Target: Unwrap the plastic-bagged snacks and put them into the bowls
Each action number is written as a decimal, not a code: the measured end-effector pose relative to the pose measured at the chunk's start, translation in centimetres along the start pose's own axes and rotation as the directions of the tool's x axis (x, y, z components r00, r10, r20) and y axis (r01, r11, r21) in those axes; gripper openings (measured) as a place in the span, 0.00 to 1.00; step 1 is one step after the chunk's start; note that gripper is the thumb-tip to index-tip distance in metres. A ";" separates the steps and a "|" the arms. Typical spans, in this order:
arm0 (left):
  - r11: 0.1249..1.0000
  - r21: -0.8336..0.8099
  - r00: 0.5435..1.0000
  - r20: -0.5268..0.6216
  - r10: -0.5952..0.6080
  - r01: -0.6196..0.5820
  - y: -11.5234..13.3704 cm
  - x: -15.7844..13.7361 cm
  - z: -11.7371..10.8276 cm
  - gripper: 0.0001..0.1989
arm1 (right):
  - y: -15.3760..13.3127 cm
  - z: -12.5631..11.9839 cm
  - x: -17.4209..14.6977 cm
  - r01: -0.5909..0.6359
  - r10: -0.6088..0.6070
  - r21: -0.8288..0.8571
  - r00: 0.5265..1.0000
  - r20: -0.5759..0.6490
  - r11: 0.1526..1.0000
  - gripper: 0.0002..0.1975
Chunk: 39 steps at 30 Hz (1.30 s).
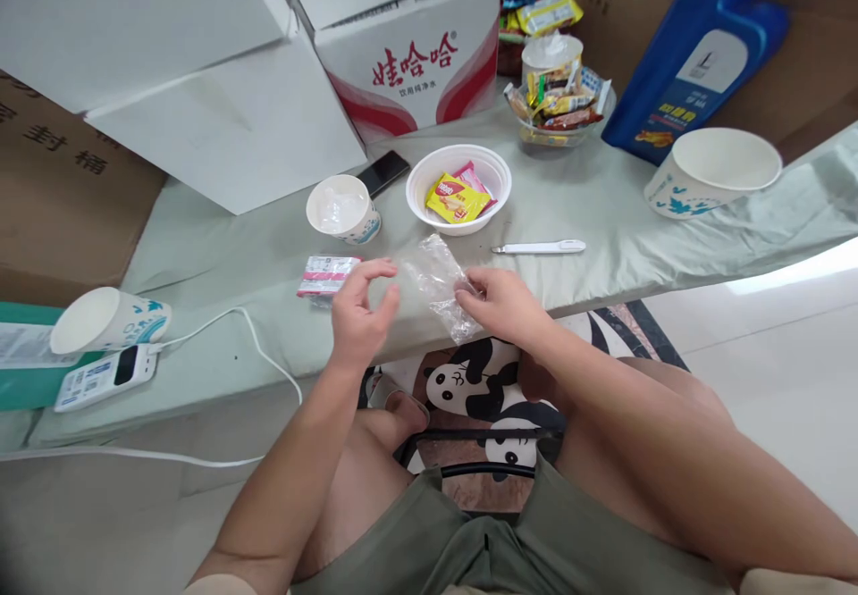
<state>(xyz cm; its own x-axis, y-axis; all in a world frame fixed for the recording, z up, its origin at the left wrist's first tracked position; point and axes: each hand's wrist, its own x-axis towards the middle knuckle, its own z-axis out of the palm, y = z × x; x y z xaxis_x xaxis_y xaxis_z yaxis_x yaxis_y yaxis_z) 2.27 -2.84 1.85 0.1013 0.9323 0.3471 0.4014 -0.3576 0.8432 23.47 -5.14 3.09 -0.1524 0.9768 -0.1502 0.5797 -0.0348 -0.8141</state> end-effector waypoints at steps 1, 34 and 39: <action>1.000 -0.016 0.993 0.114 0.014 -0.012 0.3 -0.2 0.1 0.12 | 0.0 0.0 0.0 0.015 -0.016 0.039 0.999 0.048 0.999 0.13; 0.916 -0.386 0.937 -0.267 -0.227 0.111 -2.3 1.1 -5.0 0.03 | -10.3 2.5 8.7 0.327 -0.505 -0.457 0.789 -0.350 0.827 0.07; 0.942 -0.330 0.892 -0.408 -0.197 0.057 -2.5 1.5 -6.3 0.03 | -14.8 5.3 17.0 0.380 -0.438 -0.737 0.890 0.127 0.558 0.19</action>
<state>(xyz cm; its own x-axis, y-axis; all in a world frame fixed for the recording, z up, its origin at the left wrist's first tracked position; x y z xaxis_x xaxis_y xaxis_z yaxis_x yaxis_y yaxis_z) -4.36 -0.88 2.86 -0.3598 0.8796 0.3113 0.0835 -0.3019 0.9497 8.05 10.84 9.61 -0.4916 0.8575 0.1516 0.8558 0.5079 -0.0980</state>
